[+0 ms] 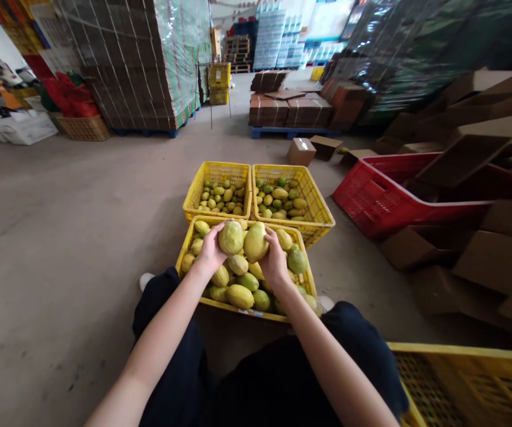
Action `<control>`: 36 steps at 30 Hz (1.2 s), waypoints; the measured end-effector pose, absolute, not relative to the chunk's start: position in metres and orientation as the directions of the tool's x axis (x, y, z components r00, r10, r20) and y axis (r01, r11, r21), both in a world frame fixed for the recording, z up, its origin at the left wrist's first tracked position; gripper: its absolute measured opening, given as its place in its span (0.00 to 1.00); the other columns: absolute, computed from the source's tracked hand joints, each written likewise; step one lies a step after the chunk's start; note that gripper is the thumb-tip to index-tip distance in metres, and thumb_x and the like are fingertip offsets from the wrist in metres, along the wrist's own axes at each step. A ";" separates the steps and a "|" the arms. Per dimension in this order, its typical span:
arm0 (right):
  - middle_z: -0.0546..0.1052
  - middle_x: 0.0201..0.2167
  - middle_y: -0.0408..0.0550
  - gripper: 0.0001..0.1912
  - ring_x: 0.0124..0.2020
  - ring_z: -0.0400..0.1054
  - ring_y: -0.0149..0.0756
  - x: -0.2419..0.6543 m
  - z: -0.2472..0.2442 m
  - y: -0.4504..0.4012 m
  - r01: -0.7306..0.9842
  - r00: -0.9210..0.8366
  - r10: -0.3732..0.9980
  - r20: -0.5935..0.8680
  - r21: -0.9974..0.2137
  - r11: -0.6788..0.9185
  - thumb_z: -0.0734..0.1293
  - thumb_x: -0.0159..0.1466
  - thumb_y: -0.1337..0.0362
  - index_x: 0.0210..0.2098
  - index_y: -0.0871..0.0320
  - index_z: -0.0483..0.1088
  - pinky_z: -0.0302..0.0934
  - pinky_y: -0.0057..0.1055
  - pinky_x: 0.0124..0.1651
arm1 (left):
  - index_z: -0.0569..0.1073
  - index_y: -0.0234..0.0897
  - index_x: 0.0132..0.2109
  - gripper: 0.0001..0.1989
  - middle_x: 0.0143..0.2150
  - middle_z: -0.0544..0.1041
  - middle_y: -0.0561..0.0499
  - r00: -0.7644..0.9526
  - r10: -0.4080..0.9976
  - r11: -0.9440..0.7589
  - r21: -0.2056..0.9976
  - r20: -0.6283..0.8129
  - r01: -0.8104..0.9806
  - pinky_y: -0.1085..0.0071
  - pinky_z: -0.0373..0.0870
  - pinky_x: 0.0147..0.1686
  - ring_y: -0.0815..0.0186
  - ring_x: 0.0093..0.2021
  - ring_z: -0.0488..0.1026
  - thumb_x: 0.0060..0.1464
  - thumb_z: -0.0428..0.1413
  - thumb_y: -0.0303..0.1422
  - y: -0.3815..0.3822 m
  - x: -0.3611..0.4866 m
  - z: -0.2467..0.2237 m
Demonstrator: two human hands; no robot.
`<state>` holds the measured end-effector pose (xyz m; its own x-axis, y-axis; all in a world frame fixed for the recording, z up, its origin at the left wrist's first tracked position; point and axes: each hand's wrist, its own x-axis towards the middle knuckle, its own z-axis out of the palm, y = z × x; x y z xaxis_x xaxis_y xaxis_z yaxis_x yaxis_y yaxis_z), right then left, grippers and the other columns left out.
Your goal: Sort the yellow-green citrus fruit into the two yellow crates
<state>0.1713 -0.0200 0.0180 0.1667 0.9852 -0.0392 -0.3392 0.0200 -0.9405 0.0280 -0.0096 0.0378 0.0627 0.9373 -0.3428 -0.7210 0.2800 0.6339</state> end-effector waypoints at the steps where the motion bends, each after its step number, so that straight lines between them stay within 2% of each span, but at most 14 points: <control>1: 0.77 0.41 0.45 0.20 0.39 0.73 0.43 0.172 0.020 -0.018 -0.391 0.158 0.985 -0.065 -0.921 0.002 0.64 0.58 0.48 0.46 0.51 0.69 0.72 0.39 0.38 | 0.80 0.40 0.41 0.08 0.40 0.82 0.52 0.056 0.937 0.275 0.629 -0.344 -0.727 0.62 0.73 0.53 0.58 0.48 0.77 0.56 0.58 0.34 -0.010 0.027 0.040; 5: 0.77 0.32 0.49 0.23 0.29 0.71 0.43 0.180 0.030 -0.017 -0.540 0.032 0.991 -0.131 -0.837 -0.093 0.63 0.59 0.43 0.42 0.54 0.71 0.66 0.36 0.26 | 0.80 0.44 0.46 0.11 0.42 0.82 0.51 0.101 0.917 0.331 0.593 -0.387 -0.734 0.56 0.74 0.51 0.55 0.48 0.77 0.58 0.57 0.38 -0.012 0.023 0.048; 7: 0.77 0.31 0.51 0.25 0.27 0.70 0.43 0.184 0.032 -0.018 -0.582 -0.021 0.991 -0.134 -0.804 -0.121 0.61 0.59 0.40 0.39 0.55 0.72 0.66 0.37 0.24 | 0.80 0.44 0.46 0.13 0.41 0.82 0.50 0.162 0.909 0.364 0.544 -0.383 -0.756 0.53 0.73 0.52 0.54 0.45 0.77 0.58 0.57 0.41 -0.015 0.024 0.048; 10: 0.80 0.36 0.52 0.22 0.32 0.73 0.44 0.186 0.030 -0.020 -0.682 -0.008 0.985 -0.174 -0.719 -0.132 0.62 0.59 0.44 0.39 0.55 0.73 0.71 0.40 0.30 | 0.79 0.41 0.44 0.12 0.39 0.82 0.50 0.203 0.930 0.320 0.405 -0.307 -0.856 0.55 0.74 0.53 0.59 0.40 0.77 0.57 0.56 0.39 -0.021 0.028 0.043; 13: 0.81 0.40 0.51 0.17 0.37 0.76 0.44 0.180 0.028 -0.023 -0.796 -0.022 0.964 -0.264 -0.579 -0.177 0.63 0.61 0.51 0.41 0.55 0.74 0.75 0.40 0.37 | 0.78 0.39 0.42 0.11 0.39 0.82 0.50 0.153 0.946 0.238 0.294 -0.285 -0.926 0.55 0.73 0.56 0.59 0.43 0.79 0.56 0.54 0.35 -0.024 0.035 0.038; 17: 0.83 0.37 0.49 0.18 0.36 0.78 0.44 0.173 0.031 -0.027 -0.879 -0.107 0.934 -0.340 -0.407 -0.249 0.64 0.62 0.56 0.48 0.57 0.73 0.76 0.40 0.39 | 0.77 0.36 0.42 0.11 0.41 0.82 0.48 0.083 0.943 0.184 0.298 -0.321 -0.937 0.60 0.74 0.54 0.59 0.45 0.80 0.55 0.53 0.35 -0.024 0.041 0.035; 22: 0.83 0.35 0.48 0.19 0.34 0.79 0.44 0.169 0.036 -0.032 -0.911 -0.165 0.891 -0.424 -0.280 -0.302 0.62 0.65 0.56 0.52 0.55 0.71 0.77 0.40 0.33 | 0.76 0.37 0.43 0.12 0.43 0.82 0.47 0.088 0.930 0.194 0.273 -0.356 -0.942 0.65 0.77 0.48 0.60 0.46 0.80 0.55 0.53 0.35 -0.022 0.038 0.038; 27: 0.80 0.31 0.47 0.12 0.30 0.77 0.43 0.162 0.013 -0.042 -0.818 -0.195 0.815 -0.546 -0.368 -0.442 0.62 0.64 0.62 0.46 0.55 0.71 0.75 0.40 0.30 | 0.77 0.39 0.43 0.13 0.40 0.82 0.47 0.059 0.911 0.147 0.189 -0.408 -0.971 0.65 0.77 0.49 0.60 0.48 0.80 0.56 0.50 0.33 -0.018 0.022 0.038; 32: 0.76 0.29 0.49 0.10 0.34 0.76 0.46 0.158 -0.013 -0.035 -0.548 -0.263 0.725 -0.636 -0.520 -0.655 0.61 0.65 0.57 0.39 0.55 0.68 0.74 0.44 0.35 | 0.78 0.41 0.42 0.14 0.41 0.82 0.46 -0.078 0.884 0.050 0.259 -0.460 -0.964 0.65 0.78 0.49 0.60 0.52 0.79 0.55 0.48 0.32 -0.013 0.001 0.040; 34: 0.74 0.30 0.49 0.11 0.35 0.76 0.44 0.155 -0.003 -0.014 -0.463 -0.246 0.729 -0.639 -0.583 -0.668 0.60 0.65 0.54 0.36 0.55 0.66 0.74 0.44 0.39 | 0.78 0.41 0.44 0.15 0.43 0.82 0.46 -0.108 0.866 0.037 0.278 -0.488 -0.960 0.65 0.78 0.49 0.59 0.53 0.78 0.56 0.47 0.33 -0.012 -0.004 0.042; 36: 0.75 0.34 0.51 0.14 0.38 0.75 0.42 0.151 0.021 0.016 -0.418 -0.201 0.793 -0.574 -0.682 -0.600 0.57 0.65 0.51 0.36 0.54 0.65 0.73 0.44 0.44 | 0.77 0.40 0.46 0.17 0.45 0.82 0.44 -0.113 0.849 0.045 0.284 -0.516 -0.958 0.66 0.78 0.48 0.59 0.55 0.78 0.58 0.46 0.34 -0.012 -0.006 0.046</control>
<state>0.1506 0.0160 0.0212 -0.2011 0.7934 -0.5745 -0.4183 -0.5999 -0.6820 -0.0058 -0.0123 0.0461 -0.1131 0.8490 -0.5162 -0.9578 0.0450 0.2838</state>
